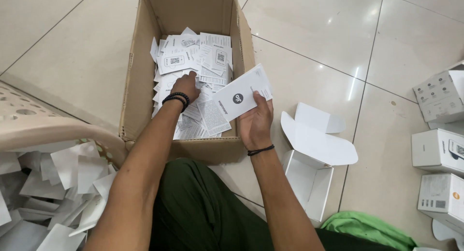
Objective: The person places paper inserts into product boxes and assembles the packaging.
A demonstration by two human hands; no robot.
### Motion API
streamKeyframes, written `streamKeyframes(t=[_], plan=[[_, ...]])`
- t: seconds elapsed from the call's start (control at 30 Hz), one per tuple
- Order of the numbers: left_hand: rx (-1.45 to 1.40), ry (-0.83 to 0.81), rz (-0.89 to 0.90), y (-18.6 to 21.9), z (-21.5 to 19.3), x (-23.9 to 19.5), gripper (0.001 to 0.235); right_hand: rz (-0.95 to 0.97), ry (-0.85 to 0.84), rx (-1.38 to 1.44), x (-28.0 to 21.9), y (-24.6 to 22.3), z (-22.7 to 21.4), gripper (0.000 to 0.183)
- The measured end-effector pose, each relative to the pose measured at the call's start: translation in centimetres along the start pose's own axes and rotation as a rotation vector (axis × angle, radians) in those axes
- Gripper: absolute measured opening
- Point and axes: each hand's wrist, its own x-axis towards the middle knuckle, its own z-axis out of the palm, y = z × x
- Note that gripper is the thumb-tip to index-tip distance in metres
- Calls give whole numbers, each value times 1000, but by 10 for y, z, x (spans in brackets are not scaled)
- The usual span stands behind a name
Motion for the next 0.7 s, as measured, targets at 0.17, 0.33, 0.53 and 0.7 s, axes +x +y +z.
streamKeyframes(t=[0.17, 0.33, 0.53, 0.7], plan=[[43, 23, 12, 7, 4, 5, 35, -8, -2, -4, -1, 0, 3, 52], [-123, 246, 29, 37, -31, -26, 16, -2, -14, -6, -2, -4, 8, 48], [-766, 197, -45, 90, -76, -79, 12, -17, 128, -19, -1, -21, -16, 40], [-1090, -220, 245, 183, -100, -155, 22, -271, 370, -425, -43, -83, -31, 31]])
